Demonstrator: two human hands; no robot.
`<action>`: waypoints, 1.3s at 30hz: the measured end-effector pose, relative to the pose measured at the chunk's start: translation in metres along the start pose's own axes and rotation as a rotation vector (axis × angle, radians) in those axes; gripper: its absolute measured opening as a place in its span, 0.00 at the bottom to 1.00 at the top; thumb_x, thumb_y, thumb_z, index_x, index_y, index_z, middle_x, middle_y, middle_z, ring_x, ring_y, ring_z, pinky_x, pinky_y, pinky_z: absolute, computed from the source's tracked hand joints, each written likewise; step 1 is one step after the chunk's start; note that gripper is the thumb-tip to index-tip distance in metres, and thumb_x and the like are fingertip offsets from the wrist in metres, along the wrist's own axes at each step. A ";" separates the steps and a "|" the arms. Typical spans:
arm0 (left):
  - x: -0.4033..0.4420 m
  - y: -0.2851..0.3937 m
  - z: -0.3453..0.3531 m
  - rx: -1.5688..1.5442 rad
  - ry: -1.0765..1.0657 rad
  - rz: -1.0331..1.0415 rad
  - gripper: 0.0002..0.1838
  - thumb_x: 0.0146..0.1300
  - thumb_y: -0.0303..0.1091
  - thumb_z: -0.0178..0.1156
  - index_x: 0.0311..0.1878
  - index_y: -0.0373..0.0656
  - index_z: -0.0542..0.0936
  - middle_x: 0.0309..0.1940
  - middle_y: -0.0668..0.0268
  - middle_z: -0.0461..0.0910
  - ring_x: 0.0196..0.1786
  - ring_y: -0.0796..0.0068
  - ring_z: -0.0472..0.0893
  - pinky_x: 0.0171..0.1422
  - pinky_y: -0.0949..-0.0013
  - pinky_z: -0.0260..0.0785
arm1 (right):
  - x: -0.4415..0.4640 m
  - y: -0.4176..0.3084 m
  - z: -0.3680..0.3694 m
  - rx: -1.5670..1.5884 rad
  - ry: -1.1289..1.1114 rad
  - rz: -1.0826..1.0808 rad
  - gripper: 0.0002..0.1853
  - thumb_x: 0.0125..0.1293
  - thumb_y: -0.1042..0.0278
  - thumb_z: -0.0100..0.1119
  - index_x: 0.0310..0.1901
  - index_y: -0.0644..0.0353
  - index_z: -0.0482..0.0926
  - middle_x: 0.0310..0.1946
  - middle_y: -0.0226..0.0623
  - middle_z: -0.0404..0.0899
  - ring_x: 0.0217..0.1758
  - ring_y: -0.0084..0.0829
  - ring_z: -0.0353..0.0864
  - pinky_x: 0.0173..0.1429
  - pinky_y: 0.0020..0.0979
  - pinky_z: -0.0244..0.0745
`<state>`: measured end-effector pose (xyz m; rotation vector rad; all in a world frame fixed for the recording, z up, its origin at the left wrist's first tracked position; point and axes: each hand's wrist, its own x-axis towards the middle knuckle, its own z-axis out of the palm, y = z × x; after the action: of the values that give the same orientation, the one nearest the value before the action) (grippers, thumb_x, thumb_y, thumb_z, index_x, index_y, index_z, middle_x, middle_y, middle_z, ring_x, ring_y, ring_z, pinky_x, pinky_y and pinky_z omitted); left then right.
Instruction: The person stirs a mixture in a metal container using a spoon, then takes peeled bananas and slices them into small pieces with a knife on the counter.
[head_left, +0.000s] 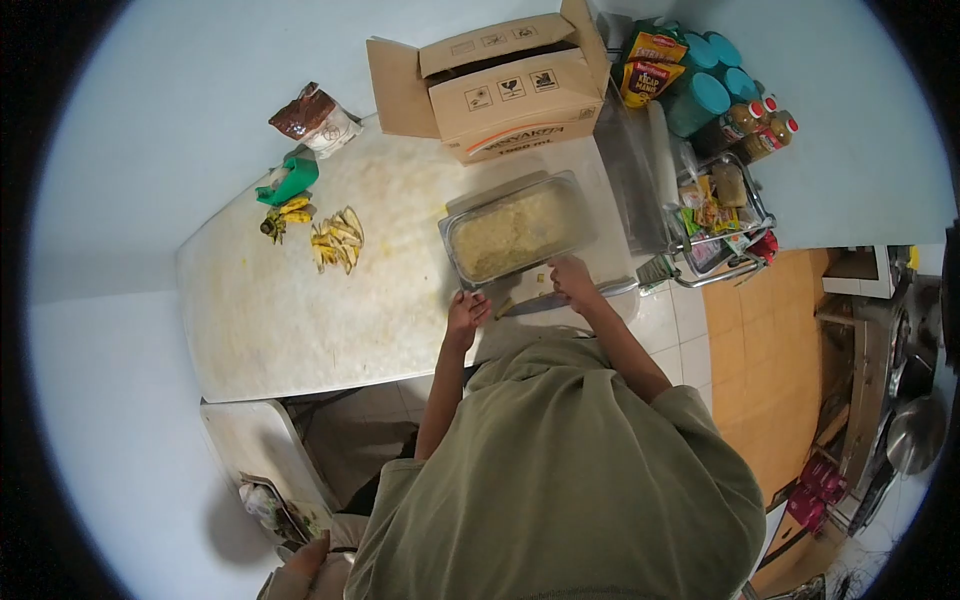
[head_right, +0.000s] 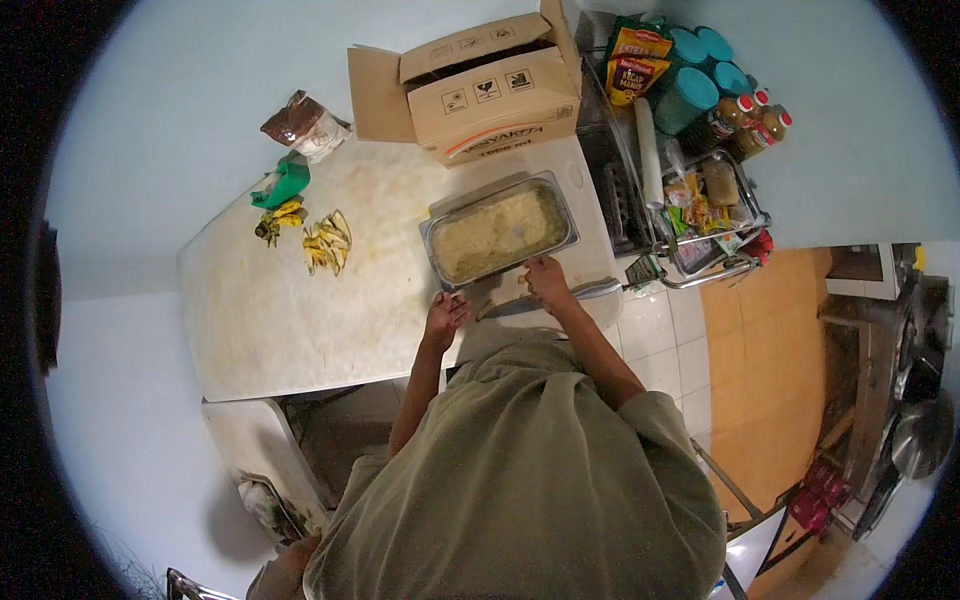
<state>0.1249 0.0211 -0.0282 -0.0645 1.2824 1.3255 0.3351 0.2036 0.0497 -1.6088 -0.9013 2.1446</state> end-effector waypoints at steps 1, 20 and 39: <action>-0.002 0.002 0.002 0.001 0.004 -0.002 0.11 0.76 0.48 0.52 0.47 0.52 0.70 0.43 0.69 0.80 0.51 0.65 0.82 0.55 0.56 0.76 | 0.003 0.000 -0.002 0.058 0.021 -0.016 0.09 0.73 0.63 0.49 0.46 0.58 0.74 0.20 0.25 0.66 0.14 0.19 0.60 0.16 0.25 0.53; -0.007 0.006 0.008 0.013 0.009 0.013 0.10 0.79 0.46 0.49 0.48 0.51 0.71 0.42 0.69 0.78 0.48 0.69 0.82 0.53 0.61 0.76 | 0.032 0.026 -0.004 -0.191 0.091 -0.061 0.13 0.75 0.64 0.46 0.50 0.63 0.74 0.22 0.28 0.69 0.16 0.22 0.64 0.18 0.29 0.59; -0.002 0.008 0.001 -0.011 -0.020 0.007 0.12 0.76 0.50 0.53 0.45 0.53 0.70 0.43 0.71 0.80 0.51 0.67 0.83 0.55 0.59 0.76 | 0.072 0.057 -0.055 -0.377 0.219 -0.502 0.07 0.69 0.71 0.52 0.38 0.67 0.76 0.31 0.43 0.79 0.32 0.38 0.81 0.38 0.40 0.75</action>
<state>0.1205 0.0235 -0.0216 -0.0539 1.2593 1.3360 0.3707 0.2199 -0.0501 -1.5228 -1.5095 1.4912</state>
